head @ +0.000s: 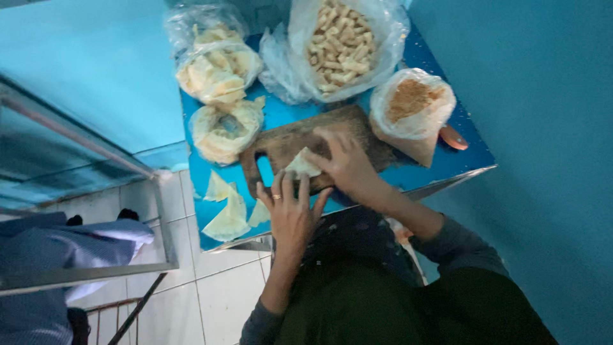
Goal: The person folds small square dough wrappers into triangular pastries by hand on a wooden board, pressing the edges closed, and places the folded pieces with a pile of finished ones. They repeatedly take new dough pieces from bags on the table and continue folding one piece at a time.
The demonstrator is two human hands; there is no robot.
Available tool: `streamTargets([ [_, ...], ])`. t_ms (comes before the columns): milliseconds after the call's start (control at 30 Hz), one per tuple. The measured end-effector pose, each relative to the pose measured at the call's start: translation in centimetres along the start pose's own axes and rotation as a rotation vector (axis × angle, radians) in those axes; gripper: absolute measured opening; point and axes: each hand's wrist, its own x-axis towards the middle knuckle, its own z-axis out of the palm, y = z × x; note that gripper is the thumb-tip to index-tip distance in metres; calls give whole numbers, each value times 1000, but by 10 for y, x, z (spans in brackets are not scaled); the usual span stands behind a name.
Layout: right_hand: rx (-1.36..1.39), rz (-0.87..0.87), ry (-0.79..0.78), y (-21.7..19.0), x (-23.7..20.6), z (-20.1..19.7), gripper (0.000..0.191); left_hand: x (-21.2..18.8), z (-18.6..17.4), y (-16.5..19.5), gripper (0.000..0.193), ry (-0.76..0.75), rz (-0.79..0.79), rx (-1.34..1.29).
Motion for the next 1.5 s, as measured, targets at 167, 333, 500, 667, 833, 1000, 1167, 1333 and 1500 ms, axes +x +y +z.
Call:
streamTargets([
  [167, -39, 105, 43, -4, 7, -45, 46, 5, -15, -5, 53, 6, 33, 7],
  [333, 78, 618, 123, 32, 16, -130, 19, 17, -43, -5, 50, 2, 57, -15],
  [500, 40, 346, -38, 75, 26, -154, 24, 23, -56, 3, 50, 27, 11, -81],
  [667, 56, 323, -104, 84, 21, -141, 27, 24, -66, 3, 47, 42, 0, -105],
  [833, 127, 358, 14, 85, 15, -139, 29, 21, -74, -8, 28, 48, -105, -166],
  [1000, 469, 770, 197, 68, 19, -144, 32, 27, -72, -22, 20, 66, -275, -85],
  [1167, 587, 690, -21, -13, 31, -93, 27, 29, -65, -22, 23, 47, -274, -56],
  [1333, 429, 325, 53, -66, 38, -48, 19, 25, -59, -16, 22, 63, -279, -39],
  [1500, 88, 29, 130, -77, 21, -54, 32, 23, -62, -5, 20, 79, -274, -43],
])
